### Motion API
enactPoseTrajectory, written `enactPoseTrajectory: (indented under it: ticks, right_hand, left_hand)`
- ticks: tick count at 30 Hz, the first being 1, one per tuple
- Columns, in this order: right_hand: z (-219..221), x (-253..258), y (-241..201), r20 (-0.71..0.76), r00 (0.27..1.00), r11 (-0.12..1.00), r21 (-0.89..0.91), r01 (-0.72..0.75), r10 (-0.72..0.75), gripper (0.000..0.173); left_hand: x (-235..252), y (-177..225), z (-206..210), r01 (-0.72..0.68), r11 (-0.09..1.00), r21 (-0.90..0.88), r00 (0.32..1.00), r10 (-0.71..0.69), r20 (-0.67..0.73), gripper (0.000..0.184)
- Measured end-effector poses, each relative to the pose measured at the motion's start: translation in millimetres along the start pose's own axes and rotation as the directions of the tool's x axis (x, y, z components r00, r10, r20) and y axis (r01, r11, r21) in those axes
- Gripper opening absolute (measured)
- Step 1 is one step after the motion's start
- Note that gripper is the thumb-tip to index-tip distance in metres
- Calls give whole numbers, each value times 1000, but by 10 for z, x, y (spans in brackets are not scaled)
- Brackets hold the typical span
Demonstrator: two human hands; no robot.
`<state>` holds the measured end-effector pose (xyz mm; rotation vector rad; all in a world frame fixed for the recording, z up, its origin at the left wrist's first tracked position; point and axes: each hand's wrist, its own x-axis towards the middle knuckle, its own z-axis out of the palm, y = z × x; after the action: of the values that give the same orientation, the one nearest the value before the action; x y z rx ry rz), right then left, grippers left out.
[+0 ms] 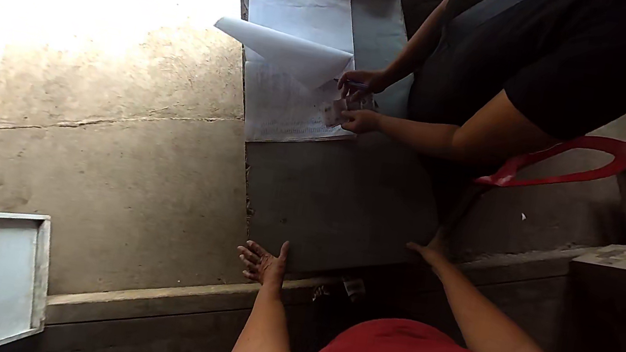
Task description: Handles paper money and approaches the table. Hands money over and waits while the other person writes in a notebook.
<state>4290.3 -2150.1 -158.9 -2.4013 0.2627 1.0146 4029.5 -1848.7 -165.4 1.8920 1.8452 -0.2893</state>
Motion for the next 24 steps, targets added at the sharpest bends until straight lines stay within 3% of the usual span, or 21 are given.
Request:
enactPoseTrajectory:
  ticks: [24]
  right_hand:
    - [31,59,21,-42,999,1000,24,13,-12,132]
  left_hand:
    - [18,-1,18,3,1000,-7,1000,-3,1,117]
